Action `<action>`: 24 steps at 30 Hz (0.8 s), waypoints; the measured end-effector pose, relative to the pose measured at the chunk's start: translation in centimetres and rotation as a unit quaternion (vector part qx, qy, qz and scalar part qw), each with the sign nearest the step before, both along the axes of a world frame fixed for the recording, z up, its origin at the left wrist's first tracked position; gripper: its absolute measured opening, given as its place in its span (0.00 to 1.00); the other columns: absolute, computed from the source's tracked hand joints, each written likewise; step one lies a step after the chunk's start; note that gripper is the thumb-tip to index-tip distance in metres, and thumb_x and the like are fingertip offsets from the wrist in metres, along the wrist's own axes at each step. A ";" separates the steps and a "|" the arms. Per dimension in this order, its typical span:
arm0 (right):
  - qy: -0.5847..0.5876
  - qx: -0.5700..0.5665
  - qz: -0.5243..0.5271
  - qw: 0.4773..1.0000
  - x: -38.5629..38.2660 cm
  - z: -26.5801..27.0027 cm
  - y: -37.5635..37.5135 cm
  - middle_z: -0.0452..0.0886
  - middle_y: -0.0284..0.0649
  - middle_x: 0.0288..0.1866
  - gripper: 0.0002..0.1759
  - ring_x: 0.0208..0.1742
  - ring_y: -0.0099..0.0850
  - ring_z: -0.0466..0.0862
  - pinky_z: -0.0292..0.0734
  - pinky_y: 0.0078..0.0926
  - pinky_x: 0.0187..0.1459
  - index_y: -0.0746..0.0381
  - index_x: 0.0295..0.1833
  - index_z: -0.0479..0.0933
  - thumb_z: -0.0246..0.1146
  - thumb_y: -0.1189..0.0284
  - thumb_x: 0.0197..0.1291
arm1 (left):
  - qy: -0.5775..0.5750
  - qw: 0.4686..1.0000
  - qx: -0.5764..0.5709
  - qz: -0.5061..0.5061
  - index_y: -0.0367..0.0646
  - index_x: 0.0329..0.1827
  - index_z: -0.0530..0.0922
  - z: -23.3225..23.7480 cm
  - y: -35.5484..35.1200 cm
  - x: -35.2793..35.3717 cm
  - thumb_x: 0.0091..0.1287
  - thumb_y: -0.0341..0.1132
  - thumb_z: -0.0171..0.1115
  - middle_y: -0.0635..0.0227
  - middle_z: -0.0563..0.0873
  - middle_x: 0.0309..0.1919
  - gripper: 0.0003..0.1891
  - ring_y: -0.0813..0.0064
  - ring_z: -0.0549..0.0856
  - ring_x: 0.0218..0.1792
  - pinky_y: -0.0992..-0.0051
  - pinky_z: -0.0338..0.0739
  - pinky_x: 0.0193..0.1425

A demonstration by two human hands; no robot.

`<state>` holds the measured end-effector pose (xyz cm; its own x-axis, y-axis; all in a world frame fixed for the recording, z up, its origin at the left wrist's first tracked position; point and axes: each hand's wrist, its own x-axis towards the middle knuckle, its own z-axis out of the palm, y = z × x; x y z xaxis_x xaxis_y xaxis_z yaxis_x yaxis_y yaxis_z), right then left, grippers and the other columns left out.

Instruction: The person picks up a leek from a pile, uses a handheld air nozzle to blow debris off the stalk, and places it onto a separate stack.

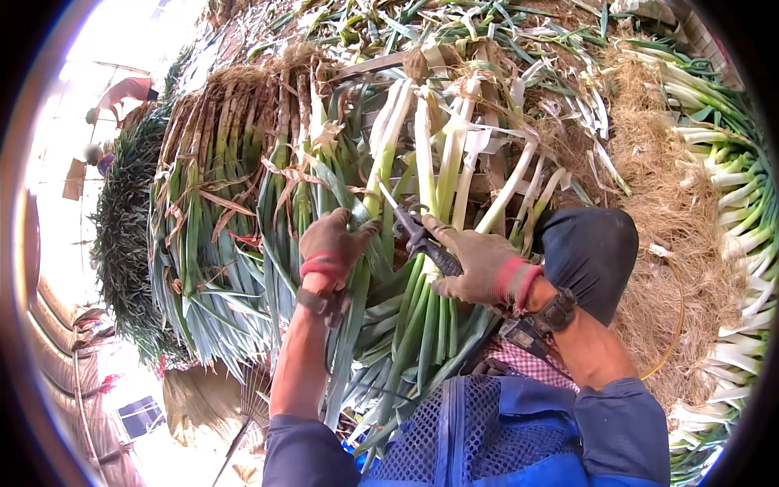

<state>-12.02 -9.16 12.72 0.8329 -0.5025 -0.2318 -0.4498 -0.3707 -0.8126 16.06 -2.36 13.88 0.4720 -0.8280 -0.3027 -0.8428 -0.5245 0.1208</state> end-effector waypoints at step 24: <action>0.027 0.088 0.055 0.994 -1.2 2.1 0.5 0.90 0.60 0.56 0.64 0.59 0.56 0.92 0.83 0.46 0.64 0.55 0.95 0.49 0.75 0.44 0.64 | -0.080 0.997 -0.005 0.012 0.41 0.60 0.85 -3.3 -4.1 2.4 0.61 0.57 0.84 0.52 0.95 0.50 0.33 0.47 0.94 0.51 0.54 0.89 0.55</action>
<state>-13.21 -8.66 14.85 0.8646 -0.3558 -0.3547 -0.4595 -0.2745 -0.8447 18.48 -6.47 10.56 0.5334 -0.8183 -0.2142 -0.8387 -0.5445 -0.0083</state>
